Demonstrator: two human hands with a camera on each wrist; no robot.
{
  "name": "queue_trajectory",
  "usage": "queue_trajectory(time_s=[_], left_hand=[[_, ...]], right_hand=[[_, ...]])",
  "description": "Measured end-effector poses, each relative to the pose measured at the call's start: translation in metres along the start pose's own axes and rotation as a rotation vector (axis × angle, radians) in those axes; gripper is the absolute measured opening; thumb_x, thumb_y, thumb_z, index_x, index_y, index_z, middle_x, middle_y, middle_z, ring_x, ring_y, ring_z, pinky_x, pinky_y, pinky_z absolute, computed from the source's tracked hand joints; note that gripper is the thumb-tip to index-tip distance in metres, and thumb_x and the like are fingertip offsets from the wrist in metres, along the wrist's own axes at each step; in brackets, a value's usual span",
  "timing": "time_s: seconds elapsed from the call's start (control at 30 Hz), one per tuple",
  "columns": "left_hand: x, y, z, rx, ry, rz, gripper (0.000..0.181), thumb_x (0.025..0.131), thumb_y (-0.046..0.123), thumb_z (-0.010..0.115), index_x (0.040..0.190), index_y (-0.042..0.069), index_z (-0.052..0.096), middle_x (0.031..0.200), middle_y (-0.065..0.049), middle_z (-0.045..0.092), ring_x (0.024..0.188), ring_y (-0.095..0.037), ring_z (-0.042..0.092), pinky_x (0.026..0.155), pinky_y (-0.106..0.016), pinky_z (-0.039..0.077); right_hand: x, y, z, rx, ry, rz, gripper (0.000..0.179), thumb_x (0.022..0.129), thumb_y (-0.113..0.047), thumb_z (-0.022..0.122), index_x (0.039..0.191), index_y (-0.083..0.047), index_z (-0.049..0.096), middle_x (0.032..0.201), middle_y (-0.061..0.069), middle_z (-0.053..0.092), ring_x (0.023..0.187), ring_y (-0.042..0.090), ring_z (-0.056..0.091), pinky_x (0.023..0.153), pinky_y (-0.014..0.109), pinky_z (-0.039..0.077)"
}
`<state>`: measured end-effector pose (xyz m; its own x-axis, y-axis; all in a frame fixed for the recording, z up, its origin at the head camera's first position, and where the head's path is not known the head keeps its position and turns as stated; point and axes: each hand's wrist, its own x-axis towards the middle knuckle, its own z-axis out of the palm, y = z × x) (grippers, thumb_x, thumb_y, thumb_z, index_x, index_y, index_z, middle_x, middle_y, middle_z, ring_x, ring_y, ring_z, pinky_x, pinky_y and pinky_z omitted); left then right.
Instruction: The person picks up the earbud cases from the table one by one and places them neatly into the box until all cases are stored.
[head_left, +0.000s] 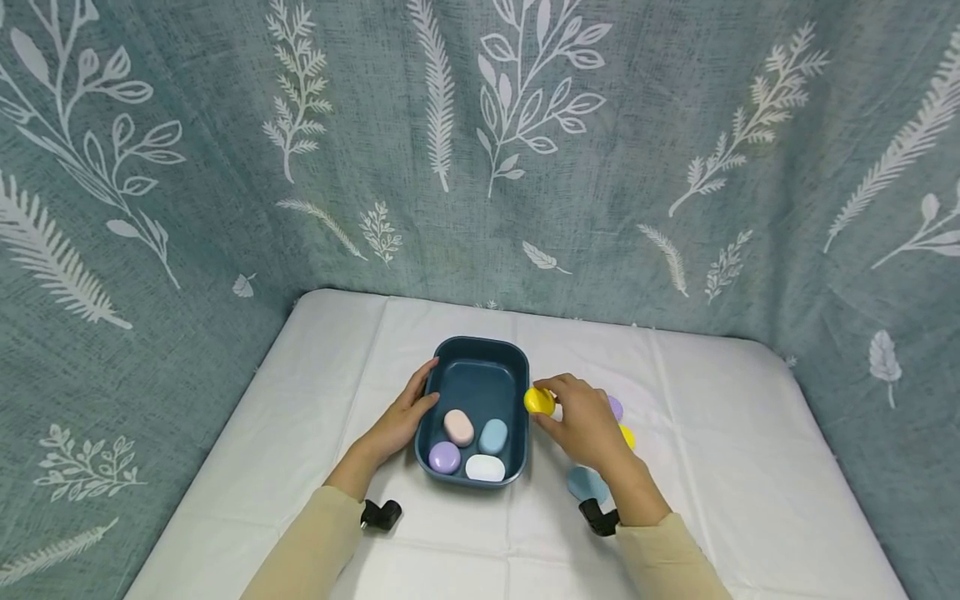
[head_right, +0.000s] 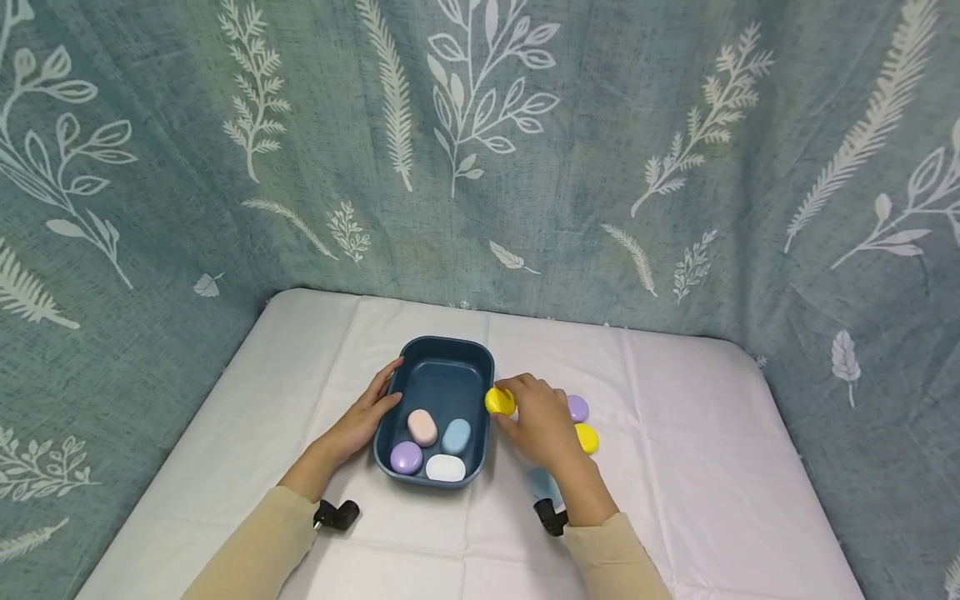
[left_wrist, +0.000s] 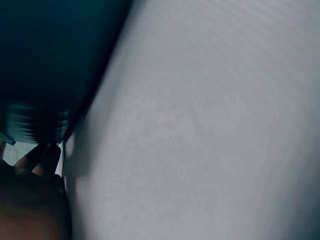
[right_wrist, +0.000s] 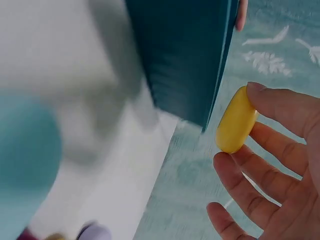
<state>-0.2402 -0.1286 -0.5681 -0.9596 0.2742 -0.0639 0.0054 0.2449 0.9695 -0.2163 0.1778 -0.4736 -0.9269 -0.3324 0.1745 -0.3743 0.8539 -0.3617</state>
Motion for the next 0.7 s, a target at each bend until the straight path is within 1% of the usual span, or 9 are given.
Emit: queue_trajectory(time_s=[0.07, 0.17, 0.3, 0.43, 0.5, 0.57, 0.7], left_hand=[[-0.001, 0.0, 0.0, 0.0, -0.003, -0.011, 0.054, 0.104, 0.034, 0.042, 0.149, 0.051, 0.017, 0.161, 0.014, 0.012, 0.151, -0.016, 0.01, 0.121, -0.053, 0.01], [-0.001, 0.0, -0.001, -0.003, -0.014, -0.017, 0.054, 0.104, 0.036, 0.042, 0.149, 0.05, 0.016, 0.162, 0.013, 0.01, 0.151, -0.017, 0.008, 0.121, -0.053, 0.009], [-0.001, 0.0, -0.001, -0.014, -0.018, -0.001, 0.055, 0.104, 0.035, 0.042, 0.15, 0.048, 0.016, 0.162, 0.011, 0.01, 0.151, -0.018, 0.008, 0.121, -0.054, 0.008], [-0.001, 0.0, -0.001, -0.017, -0.01, -0.006, 0.054, 0.103, 0.037, 0.044, 0.148, 0.052, 0.017, 0.162, 0.012, 0.012, 0.151, -0.017, 0.01, 0.121, -0.053, 0.01], [-0.001, 0.0, -0.001, -0.017, -0.011, -0.024, 0.054, 0.103, 0.039, 0.044, 0.147, 0.055, 0.018, 0.161, 0.014, 0.013, 0.151, -0.015, 0.011, 0.121, -0.052, 0.01], [-0.002, 0.0, 0.0, -0.016, -0.014, -0.037, 0.053, 0.103, 0.04, 0.044, 0.146, 0.057, 0.018, 0.161, 0.015, 0.012, 0.151, -0.015, 0.011, 0.121, -0.052, 0.011], [-0.003, 0.0, -0.001, -0.019, -0.015, -0.048, 0.053, 0.103, 0.04, 0.043, 0.146, 0.058, 0.017, 0.161, 0.016, 0.012, 0.15, -0.015, 0.011, 0.121, -0.052, 0.012]], right_hand=[[0.003, -0.008, 0.003, 0.002, -0.009, -0.024, 0.044, 0.083, -0.031, 0.077, 0.123, -0.017, 0.064, 0.119, -0.001, 0.065, 0.102, 0.018, 0.062, 0.081, 0.039, 0.041], [0.007, -0.018, 0.01, -0.003, -0.032, -0.056, 0.044, 0.083, -0.031, 0.077, 0.123, -0.018, 0.065, 0.118, -0.002, 0.064, 0.106, 0.019, 0.061, 0.085, 0.04, 0.042], [0.014, -0.03, 0.021, -0.017, -0.076, -0.096, 0.044, 0.083, -0.033, 0.077, 0.123, -0.019, 0.065, 0.117, -0.001, 0.064, 0.106, 0.02, 0.06, 0.086, 0.042, 0.042], [0.019, -0.039, 0.031, -0.027, -0.123, -0.116, 0.044, 0.084, -0.033, 0.076, 0.124, -0.019, 0.065, 0.12, -0.001, 0.064, 0.108, 0.02, 0.058, 0.091, 0.044, 0.041], [0.021, -0.041, 0.036, -0.037, -0.144, -0.126, 0.042, 0.084, -0.032, 0.075, 0.123, -0.019, 0.065, 0.121, -0.001, 0.064, 0.109, 0.021, 0.058, 0.096, 0.047, 0.04], [0.023, -0.043, 0.04, -0.059, -0.153, -0.137, 0.041, 0.085, -0.031, 0.075, 0.123, -0.02, 0.065, 0.121, -0.002, 0.064, 0.111, 0.02, 0.058, 0.103, 0.053, 0.037], [0.026, -0.045, 0.048, -0.095, -0.159, -0.16, 0.038, 0.086, -0.031, 0.073, 0.123, -0.021, 0.066, 0.121, -0.002, 0.065, 0.114, 0.02, 0.058, 0.115, 0.061, 0.021]])
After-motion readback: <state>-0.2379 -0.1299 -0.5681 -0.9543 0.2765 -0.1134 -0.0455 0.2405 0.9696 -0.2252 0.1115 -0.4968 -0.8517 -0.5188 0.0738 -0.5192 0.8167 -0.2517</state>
